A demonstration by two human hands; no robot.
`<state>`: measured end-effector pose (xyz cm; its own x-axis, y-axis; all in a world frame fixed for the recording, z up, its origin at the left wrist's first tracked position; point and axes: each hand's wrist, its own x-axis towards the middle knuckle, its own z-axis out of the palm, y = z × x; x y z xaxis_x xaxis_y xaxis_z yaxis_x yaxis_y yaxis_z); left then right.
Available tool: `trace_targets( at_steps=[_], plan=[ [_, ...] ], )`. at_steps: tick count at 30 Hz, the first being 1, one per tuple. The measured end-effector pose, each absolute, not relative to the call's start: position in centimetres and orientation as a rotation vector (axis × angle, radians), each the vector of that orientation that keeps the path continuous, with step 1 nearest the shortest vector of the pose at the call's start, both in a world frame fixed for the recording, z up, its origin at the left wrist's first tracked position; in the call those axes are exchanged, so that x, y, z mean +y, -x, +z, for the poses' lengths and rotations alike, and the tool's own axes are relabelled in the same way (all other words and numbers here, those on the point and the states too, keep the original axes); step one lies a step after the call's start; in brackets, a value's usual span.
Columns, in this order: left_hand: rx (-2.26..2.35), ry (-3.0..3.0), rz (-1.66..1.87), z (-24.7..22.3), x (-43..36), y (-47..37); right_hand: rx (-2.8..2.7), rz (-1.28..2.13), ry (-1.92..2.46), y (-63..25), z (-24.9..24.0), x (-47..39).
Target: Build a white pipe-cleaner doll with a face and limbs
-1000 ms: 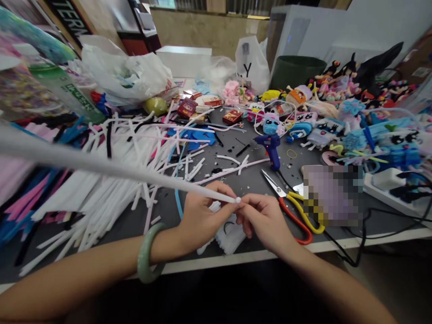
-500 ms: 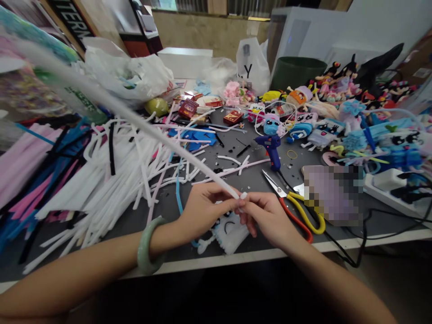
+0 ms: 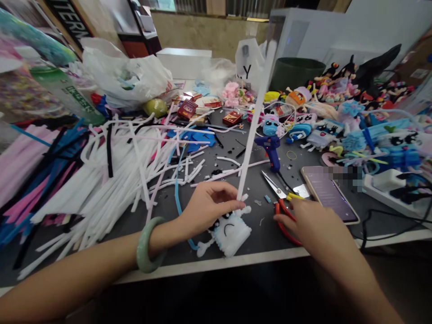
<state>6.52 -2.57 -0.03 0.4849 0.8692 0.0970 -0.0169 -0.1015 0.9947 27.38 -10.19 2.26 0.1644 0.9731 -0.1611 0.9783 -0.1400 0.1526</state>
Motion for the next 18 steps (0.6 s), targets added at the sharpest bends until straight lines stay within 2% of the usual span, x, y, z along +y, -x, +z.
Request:
trace_targets(
  at_steps=[9, 18],
  plan=[
    [0.773, -1.440, 0.873, -0.5, -2.3, -6.5, 1.926, 0.028, -2.232, -30.2, -0.3, -11.2],
    [0.767, -1.444, 0.822, -0.9, -2.1, -6.4, 1.757, -0.206, -2.188, -31.0, 0.5, -9.4]
  ],
)
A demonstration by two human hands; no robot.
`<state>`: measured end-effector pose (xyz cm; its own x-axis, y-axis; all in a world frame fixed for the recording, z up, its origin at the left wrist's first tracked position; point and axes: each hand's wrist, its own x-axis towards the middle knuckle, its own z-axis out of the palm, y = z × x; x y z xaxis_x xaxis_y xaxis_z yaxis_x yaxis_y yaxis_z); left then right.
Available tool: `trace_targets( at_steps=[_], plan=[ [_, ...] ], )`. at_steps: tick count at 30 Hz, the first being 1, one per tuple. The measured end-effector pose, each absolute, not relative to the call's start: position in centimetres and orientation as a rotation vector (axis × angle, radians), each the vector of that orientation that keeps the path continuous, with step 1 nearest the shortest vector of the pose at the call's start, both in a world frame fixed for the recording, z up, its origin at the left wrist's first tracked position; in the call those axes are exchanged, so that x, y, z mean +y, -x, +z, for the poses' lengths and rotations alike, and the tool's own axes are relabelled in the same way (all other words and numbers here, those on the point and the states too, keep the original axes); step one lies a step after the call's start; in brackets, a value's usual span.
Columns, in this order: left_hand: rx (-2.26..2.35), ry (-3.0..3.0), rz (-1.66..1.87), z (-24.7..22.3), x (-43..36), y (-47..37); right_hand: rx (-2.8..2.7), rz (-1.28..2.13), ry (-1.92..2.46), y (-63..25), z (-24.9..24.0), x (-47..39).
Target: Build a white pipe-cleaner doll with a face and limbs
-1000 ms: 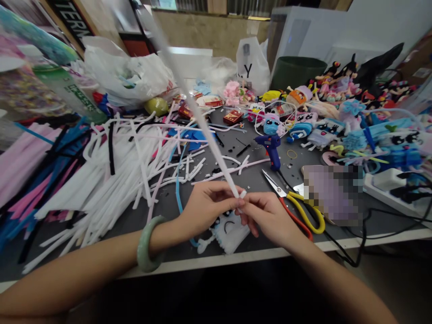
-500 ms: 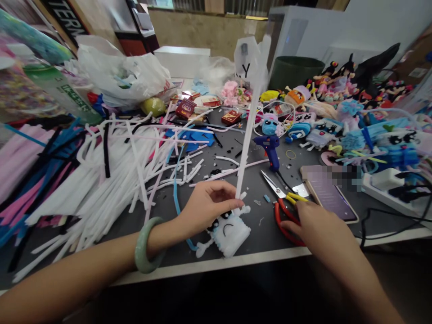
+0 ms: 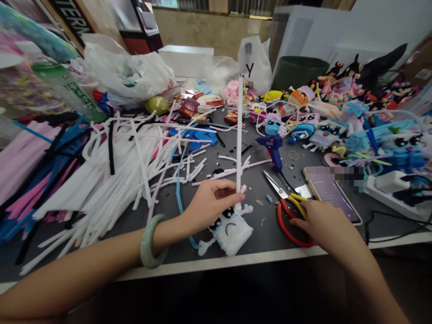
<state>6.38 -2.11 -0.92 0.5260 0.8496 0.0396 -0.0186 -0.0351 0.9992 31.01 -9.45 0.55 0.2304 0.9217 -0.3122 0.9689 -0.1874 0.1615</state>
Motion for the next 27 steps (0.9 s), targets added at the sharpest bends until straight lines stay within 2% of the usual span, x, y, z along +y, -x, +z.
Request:
trace_targets(
  at_steps=[10, 18, 22, 27],
  plan=[
    [0.765, -1.364, 0.784, -0.5, -1.9, -6.4, 1.757, -0.247, -2.310, -31.2, 1.3, -9.5],
    [0.755, -1.373, 0.756, -0.7, -1.2, -6.0, 1.854, -0.118, -2.580, -32.8, 3.0, -11.0],
    [0.713, -1.325, 0.735, -0.8, -1.0, -6.0, 2.014, -0.432, -2.702, -32.8, 2.9, -10.4],
    [0.695, -1.314, 0.731, -0.6, -0.9, -6.0, 2.176, -0.687, -2.551, -32.1, 2.1, -9.9]
  ],
)
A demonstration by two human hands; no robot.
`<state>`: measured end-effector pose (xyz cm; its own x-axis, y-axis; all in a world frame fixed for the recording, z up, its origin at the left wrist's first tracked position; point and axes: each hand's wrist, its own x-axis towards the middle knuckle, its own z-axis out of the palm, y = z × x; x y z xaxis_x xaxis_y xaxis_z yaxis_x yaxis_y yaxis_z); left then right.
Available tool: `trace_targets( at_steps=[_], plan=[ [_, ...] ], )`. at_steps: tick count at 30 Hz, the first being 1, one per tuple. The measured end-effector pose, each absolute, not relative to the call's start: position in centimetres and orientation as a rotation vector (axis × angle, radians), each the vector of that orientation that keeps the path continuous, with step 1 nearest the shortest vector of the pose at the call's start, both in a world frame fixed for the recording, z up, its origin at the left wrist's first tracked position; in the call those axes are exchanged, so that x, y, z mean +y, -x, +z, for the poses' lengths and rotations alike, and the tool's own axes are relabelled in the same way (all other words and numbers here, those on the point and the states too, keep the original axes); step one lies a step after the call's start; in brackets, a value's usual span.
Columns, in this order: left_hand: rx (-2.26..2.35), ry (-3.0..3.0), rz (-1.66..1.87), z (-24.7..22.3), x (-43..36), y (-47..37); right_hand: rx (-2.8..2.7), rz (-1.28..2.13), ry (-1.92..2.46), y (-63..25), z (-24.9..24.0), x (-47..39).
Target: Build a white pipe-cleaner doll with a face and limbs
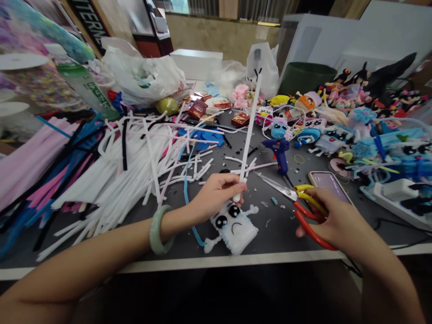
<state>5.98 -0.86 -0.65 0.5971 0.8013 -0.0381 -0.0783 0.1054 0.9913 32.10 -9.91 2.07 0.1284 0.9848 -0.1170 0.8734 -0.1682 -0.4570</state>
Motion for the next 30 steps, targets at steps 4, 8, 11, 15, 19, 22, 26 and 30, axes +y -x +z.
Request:
trace_targets(
  at_steps=[4, 8, 11, 15, 19, 22, 26, 30],
  plan=[
    [0.685, -1.327, 0.728, -0.60, -0.82, -5.90, -1.958, 0.615, 2.103, -31.87, 1.75, -9.92],
    [0.682, -1.342, 0.717, -0.73, -0.82, -5.82, -1.992, 0.612, 2.071, -31.89, 1.70, -9.87],
    [0.682, -1.352, 0.710, -0.85, -0.81, -5.81, -1.992, 0.643, 2.062, -31.80, 1.79, -9.83],
    [0.685, -1.364, 0.699, -0.79, -0.87, -5.83, -1.981, 0.776, 2.070, -31.48, 2.07, -9.82],
    [0.692, -1.374, 0.681, -0.64, -0.95, -5.84, -1.974, 0.817, 2.070, -31.18, 2.26, -9.78],
    [0.693, -1.374, 0.679, -0.60, -0.92, -5.83, -1.958, 0.926, 2.047, -31.15, 2.40, -9.80],
    [0.692, -1.357, 0.693, -0.62, -0.92, -5.81, -1.944, 0.961, 2.015, -31.39, 2.54, -9.87],
    [0.698, -1.333, 0.706, -0.68, -0.96, -5.83, -1.965, 0.917, 2.030, -31.64, 2.22, -9.82]
  ],
)
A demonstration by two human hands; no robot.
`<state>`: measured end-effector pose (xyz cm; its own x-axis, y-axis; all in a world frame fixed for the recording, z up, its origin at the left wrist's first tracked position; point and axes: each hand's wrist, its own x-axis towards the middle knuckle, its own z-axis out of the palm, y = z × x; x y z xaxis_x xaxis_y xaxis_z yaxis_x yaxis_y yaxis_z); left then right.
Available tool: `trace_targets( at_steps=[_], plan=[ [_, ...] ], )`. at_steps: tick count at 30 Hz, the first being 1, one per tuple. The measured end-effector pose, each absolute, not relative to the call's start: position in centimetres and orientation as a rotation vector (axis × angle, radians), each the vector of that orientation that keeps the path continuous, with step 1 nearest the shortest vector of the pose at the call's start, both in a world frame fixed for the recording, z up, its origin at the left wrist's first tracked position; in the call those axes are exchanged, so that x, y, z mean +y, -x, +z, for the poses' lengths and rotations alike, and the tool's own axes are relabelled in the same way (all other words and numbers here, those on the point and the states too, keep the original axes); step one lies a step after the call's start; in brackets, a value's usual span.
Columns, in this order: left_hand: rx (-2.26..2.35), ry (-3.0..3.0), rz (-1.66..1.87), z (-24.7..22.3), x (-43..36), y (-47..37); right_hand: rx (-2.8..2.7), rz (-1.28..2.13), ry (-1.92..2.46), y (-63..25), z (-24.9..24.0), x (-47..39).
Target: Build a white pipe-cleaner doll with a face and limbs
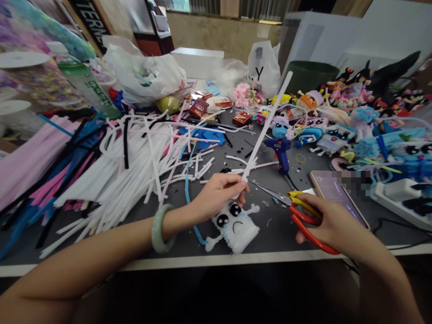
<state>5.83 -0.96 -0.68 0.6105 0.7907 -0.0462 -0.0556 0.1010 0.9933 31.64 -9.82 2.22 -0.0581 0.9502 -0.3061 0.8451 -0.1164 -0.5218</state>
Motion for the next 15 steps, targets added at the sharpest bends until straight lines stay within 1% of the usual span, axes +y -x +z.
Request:
trace_targets(
  at_steps=[7, 15],
  plan=[
    [0.692, -1.295, 0.712, -0.8, -1.0, -5.9, -2.029, 0.850, 1.959, -31.2, 1.7, -9.6],
    [0.689, -1.304, 0.689, -0.5, -1.3, -5.9, -1.881, 1.100, 1.925, -30.1, 2.1, -9.8]
  ],
)
